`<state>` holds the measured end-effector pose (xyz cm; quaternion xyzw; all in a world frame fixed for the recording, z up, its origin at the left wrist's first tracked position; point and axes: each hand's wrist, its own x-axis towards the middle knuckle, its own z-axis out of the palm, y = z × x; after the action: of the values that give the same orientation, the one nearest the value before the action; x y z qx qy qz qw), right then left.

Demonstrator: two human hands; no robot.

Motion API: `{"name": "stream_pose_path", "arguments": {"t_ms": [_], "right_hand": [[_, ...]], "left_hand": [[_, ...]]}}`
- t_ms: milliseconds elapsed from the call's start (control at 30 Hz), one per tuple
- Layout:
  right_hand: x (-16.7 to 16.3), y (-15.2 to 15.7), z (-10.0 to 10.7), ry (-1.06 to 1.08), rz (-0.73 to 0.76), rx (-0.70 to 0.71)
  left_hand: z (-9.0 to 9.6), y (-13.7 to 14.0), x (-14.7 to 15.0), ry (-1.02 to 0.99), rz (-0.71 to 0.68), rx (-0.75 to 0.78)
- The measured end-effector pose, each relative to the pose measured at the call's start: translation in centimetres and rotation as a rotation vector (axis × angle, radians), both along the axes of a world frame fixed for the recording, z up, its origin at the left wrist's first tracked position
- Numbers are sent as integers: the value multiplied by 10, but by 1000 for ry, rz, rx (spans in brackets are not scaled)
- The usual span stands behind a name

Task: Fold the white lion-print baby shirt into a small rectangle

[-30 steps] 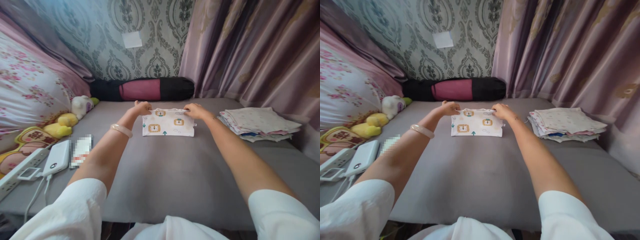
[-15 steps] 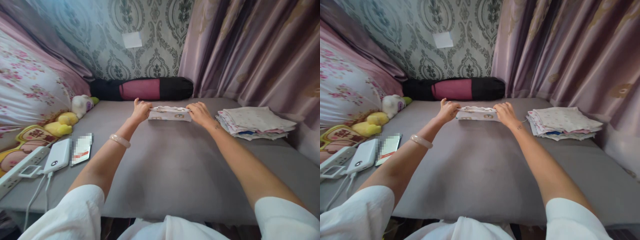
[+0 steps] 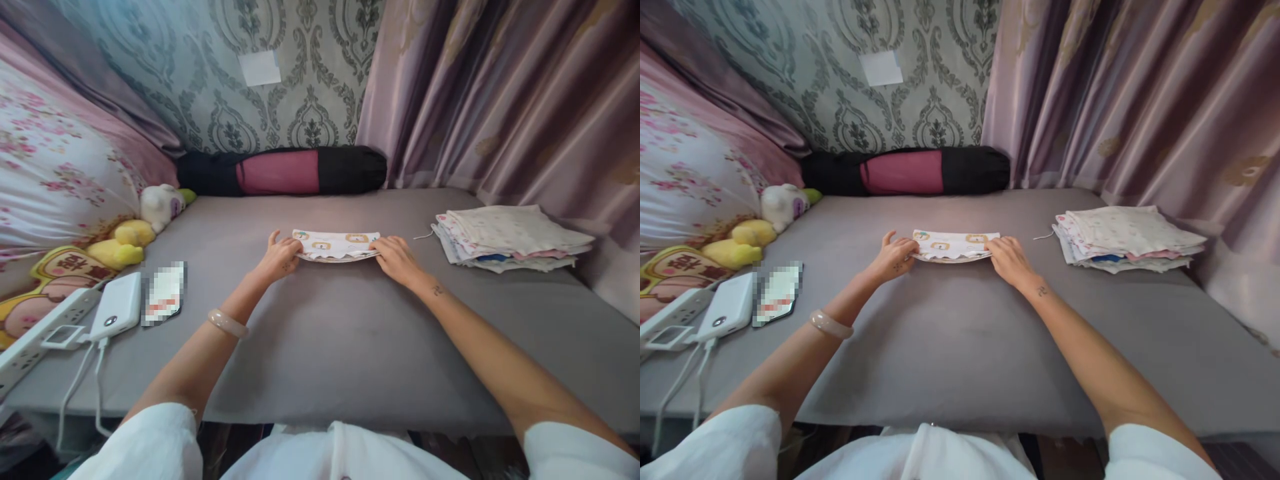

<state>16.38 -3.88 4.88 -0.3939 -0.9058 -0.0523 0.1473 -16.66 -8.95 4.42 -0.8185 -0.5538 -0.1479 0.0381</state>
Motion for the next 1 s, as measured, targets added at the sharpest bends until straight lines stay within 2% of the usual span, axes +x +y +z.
{"name": "stream_pose_path", "arguments": {"t_ms": [167, 367, 533, 633, 800, 900, 1000], "right_hand": [[4, -11, -14, 50, 68, 17], [6, -29, -20, 27, 65, -45], [10, -39, -15, -48, 46, -92], [5, -35, -11, -71, -17, -134], [-29, -19, -9, -8, -150, -142], [-59, -10, -11, 31, -129, -122], [-85, 0, -15, 23, -175, -165]], "left_hand": [[-15, -9, 0, 10, -14, -28], [-31, -19, -4, 18, -35, -29], [-28, -30, -8, -5, -47, -53], [-22, -29, -4, -44, -10, -66], [-19, -6, 21, -95, 145, -31], [-22, 12, 44, -107, 180, -32], [-23, 27, 66, -67, 195, -81]]}}
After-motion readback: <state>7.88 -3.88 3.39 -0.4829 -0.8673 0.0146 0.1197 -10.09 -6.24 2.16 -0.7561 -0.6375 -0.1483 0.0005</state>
